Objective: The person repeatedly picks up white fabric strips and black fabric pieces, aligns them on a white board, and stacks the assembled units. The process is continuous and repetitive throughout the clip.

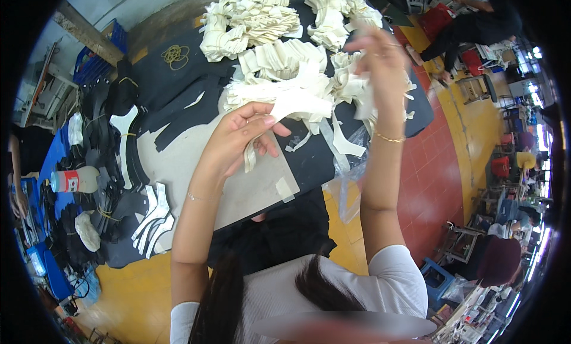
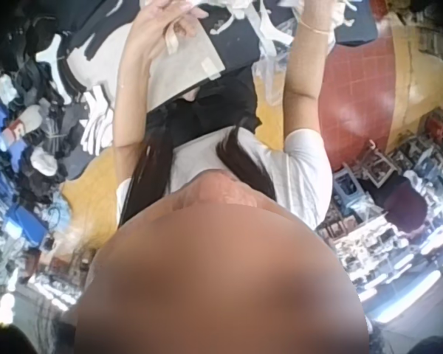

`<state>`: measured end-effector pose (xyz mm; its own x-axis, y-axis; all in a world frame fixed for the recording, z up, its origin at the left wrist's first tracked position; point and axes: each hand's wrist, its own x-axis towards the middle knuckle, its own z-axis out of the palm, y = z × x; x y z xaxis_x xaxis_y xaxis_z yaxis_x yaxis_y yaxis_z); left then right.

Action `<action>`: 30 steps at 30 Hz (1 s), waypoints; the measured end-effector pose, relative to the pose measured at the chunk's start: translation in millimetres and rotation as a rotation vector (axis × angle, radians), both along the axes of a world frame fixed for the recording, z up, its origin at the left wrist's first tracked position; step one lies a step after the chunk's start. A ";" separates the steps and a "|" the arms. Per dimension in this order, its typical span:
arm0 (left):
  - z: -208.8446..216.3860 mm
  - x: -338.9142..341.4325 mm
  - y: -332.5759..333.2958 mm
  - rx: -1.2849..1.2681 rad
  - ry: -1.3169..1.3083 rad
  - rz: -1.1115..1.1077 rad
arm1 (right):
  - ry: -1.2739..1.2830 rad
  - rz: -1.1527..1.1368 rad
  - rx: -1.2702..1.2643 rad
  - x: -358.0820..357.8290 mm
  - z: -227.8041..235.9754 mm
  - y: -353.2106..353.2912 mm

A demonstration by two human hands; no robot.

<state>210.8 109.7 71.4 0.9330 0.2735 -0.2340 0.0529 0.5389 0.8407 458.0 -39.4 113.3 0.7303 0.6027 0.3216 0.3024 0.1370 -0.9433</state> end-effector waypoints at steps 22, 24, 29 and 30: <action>20.6 -19.0 -33.1 1.294 -0.133 0.645 | -0.647 -0.020 -0.051 -133.6 8.1 10.1; 20.8 -14.1 -36.3 1.457 -0.218 0.695 | -0.579 -0.032 -0.052 -143.3 6.7 13.2; 20.7 -7.0 -40.1 1.575 -0.226 0.762 | -0.577 -0.042 -0.074 -147.4 8.8 11.8; 20.9 -7.3 -40.1 1.592 -0.221 0.763 | -0.574 -0.035 -0.079 -148.0 9.3 11.6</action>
<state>203.5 69.6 92.3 0.4770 0.4345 0.7640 0.0288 -0.8765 0.4805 310.0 -27.8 122.5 0.4720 0.6196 0.6272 0.7714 0.0542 -0.6341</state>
